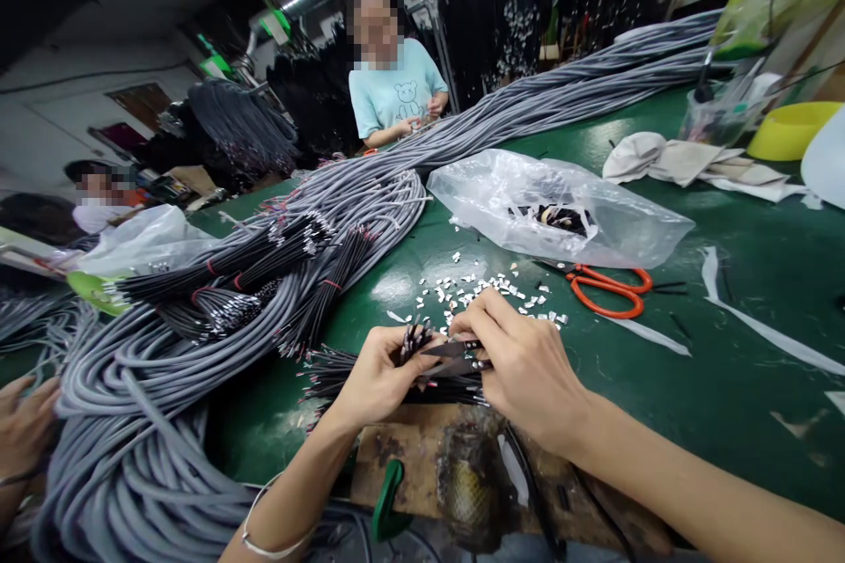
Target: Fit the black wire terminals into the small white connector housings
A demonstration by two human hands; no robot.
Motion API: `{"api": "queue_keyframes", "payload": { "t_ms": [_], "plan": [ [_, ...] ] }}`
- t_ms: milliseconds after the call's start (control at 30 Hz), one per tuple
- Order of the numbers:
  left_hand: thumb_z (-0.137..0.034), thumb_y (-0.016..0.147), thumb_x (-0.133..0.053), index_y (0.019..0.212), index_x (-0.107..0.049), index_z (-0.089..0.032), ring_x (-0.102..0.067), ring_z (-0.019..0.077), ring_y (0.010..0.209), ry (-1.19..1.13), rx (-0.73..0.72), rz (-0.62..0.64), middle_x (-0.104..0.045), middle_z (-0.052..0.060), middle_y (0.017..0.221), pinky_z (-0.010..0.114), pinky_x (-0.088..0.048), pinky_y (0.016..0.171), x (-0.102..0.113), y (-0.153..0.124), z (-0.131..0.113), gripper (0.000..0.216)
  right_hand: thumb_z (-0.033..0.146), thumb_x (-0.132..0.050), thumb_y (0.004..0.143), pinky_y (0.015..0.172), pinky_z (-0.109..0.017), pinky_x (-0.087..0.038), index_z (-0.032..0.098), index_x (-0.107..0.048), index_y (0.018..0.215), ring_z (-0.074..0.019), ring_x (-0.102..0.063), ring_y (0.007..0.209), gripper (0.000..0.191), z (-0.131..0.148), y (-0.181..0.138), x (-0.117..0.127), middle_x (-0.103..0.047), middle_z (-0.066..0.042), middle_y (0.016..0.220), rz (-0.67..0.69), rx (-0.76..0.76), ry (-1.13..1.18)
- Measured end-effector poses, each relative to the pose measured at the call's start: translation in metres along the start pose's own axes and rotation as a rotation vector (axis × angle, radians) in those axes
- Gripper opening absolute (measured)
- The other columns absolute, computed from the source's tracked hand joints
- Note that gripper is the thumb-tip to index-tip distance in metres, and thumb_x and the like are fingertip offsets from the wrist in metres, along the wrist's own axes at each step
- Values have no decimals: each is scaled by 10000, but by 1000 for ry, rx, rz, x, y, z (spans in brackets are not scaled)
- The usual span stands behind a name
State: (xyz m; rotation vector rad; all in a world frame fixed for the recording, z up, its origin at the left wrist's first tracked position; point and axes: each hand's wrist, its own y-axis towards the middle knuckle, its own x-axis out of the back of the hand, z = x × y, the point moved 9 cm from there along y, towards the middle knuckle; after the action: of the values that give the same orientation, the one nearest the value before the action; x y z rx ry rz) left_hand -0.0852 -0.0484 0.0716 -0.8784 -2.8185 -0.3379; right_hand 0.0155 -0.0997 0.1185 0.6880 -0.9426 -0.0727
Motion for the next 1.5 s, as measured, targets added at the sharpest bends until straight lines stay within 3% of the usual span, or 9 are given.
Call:
{"api": "queue_keyframes", "payload": {
  "t_ms": [100,333,500,733,867,967,1033,1233,1500],
  "plan": [
    [-289,748,-651,587,-635,-105,-471,112,538,19,-11,-64,-564,14,565,219,-391,520,4,0,-2,245,-29,-395,613,603,-287,-402,174,-509,858,-164,-525,699,338,-4,-1,-7,-501,-41,842,59,-69,3],
    [-245,626,-751,590,-636,-97,-500,109,521,-85,23,-229,-602,14,561,222,-413,520,11,0,3,190,75,-442,766,583,-278,-356,191,-487,778,-142,-467,651,125,-4,2,-8,-486,-13,771,71,-158,132],
    [-265,695,-713,651,-608,-112,-545,108,444,-207,28,-315,-598,-1,482,214,-456,498,22,-1,0,191,81,-507,717,563,-264,-357,182,-523,722,-128,-471,623,102,-3,5,-2,-510,-1,727,19,-163,125],
    [-316,744,-668,732,-676,-106,-585,142,636,-80,15,-167,-646,28,676,234,-461,629,14,7,0,210,85,-551,783,611,-242,-421,178,-642,903,-125,-551,692,177,2,2,19,-594,-21,777,-175,-46,136],
    [-319,814,-594,813,-676,-110,-564,151,748,44,-45,-218,-632,38,771,230,-423,695,19,9,4,225,147,-529,824,604,-252,-414,241,-628,1092,-144,-584,715,300,-10,0,-3,-626,-16,828,42,-89,-49],
    [-386,839,-548,779,-638,-109,-497,109,575,46,6,-224,-541,-9,591,209,-377,571,21,10,10,298,179,-553,807,499,-251,-349,265,-701,871,-156,-601,636,183,-20,-2,-22,-635,2,711,270,-158,-237],
    [-416,844,-526,711,-608,-110,-462,99,521,52,42,-199,-508,-18,538,209,-355,534,20,10,14,344,182,-571,785,495,-254,-353,244,-709,750,-173,-616,644,154,-24,-3,-25,-646,-7,682,325,-209,-274],
    [-350,805,-571,678,-617,-106,-466,113,548,185,27,-172,-543,1,561,213,-359,537,18,9,12,278,74,-502,751,637,-270,-473,194,-674,1031,-167,-624,737,350,-17,5,1,-685,-32,838,28,-182,-26],
    [-332,765,-612,638,-605,-116,-414,94,533,107,10,-223,-504,-11,577,204,-309,497,17,4,6,250,105,-511,769,643,-262,-518,204,-677,1044,-152,-642,723,336,-14,4,1,-701,-32,900,-31,-208,208]
  ]
}}
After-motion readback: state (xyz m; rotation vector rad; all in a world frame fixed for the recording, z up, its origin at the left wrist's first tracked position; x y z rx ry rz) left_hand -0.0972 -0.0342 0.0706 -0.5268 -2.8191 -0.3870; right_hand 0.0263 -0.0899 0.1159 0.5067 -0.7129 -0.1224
